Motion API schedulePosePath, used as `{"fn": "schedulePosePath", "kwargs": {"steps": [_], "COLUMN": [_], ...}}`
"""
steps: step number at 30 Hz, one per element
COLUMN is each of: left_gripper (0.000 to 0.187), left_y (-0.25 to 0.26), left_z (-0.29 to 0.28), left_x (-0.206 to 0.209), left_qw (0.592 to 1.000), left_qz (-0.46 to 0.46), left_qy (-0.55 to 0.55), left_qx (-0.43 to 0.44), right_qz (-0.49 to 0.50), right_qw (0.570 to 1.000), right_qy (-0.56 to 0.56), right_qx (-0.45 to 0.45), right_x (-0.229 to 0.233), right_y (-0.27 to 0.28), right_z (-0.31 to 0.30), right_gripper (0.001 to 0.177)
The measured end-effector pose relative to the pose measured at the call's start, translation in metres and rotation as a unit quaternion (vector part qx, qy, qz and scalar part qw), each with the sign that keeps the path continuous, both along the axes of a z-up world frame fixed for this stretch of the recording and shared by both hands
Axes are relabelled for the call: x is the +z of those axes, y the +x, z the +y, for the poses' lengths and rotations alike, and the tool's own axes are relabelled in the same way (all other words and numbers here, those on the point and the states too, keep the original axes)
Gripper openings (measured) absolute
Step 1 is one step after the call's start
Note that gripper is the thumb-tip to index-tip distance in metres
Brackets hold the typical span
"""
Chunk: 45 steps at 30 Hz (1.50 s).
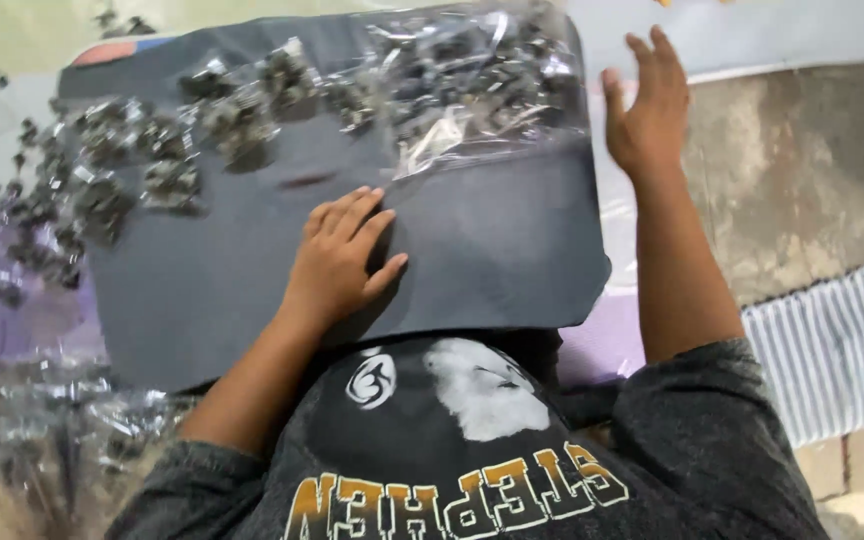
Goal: The person organizes and packages metal fasteners into small clear bags, placing them on a tray and smoothing the bags by hand.
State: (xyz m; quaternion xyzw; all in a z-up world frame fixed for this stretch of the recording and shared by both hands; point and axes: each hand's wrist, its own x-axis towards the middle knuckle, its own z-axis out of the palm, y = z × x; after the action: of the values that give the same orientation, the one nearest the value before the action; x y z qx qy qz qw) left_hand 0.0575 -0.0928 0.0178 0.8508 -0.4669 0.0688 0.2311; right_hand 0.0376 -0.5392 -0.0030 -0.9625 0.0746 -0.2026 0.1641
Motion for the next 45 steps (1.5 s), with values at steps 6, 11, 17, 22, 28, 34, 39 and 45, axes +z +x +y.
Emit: {"fn": "schedulePosePath", "kwargs": {"steps": [6, 11, 17, 22, 28, 34, 39, 45], "left_gripper": [0.043, 0.047, 0.051, 0.053, 0.054, 0.054, 0.056, 0.055], "left_y": [-0.001, 0.0, 0.001, 0.003, 0.004, 0.003, 0.004, 0.004], "left_z": [-0.009, -0.016, -0.017, -0.019, -0.017, -0.016, -0.014, -0.016], "left_x": [0.014, 0.017, 0.01, 0.008, 0.002, 0.001, -0.001, 0.002], "left_qw": [0.999, 0.998, 0.998, 0.997, 0.997, 0.996, 0.996, 0.996], "left_qz": [-0.028, -0.038, -0.029, -0.015, -0.017, -0.012, -0.015, -0.014], "left_qy": [0.007, 0.04, 0.058, 0.066, 0.069, 0.074, 0.08, 0.072], "left_qx": [0.015, 0.026, 0.027, 0.034, 0.038, 0.043, 0.042, 0.042], "right_qz": [0.156, 0.344, 0.37, 0.367, 0.275, 0.069, 0.219, 0.395], "right_qw": [0.949, 0.895, 0.906, 0.912, 0.955, 0.989, 0.975, 0.869], "right_qy": [0.171, 0.168, 0.121, 0.112, -0.037, -0.133, -0.023, 0.244], "right_qx": [-0.214, -0.23, -0.168, -0.146, -0.106, -0.004, 0.026, -0.17], "right_x": [-0.088, -0.158, -0.148, -0.152, -0.234, -0.223, -0.178, -0.139], "right_y": [-0.014, 0.005, 0.059, 0.079, 0.077, 0.057, 0.06, 0.074], "right_z": [-0.111, -0.131, -0.105, -0.116, -0.166, -0.182, -0.176, -0.16], "right_gripper": [0.04, 0.059, 0.057, 0.058, 0.026, 0.006, 0.028, 0.041]}}
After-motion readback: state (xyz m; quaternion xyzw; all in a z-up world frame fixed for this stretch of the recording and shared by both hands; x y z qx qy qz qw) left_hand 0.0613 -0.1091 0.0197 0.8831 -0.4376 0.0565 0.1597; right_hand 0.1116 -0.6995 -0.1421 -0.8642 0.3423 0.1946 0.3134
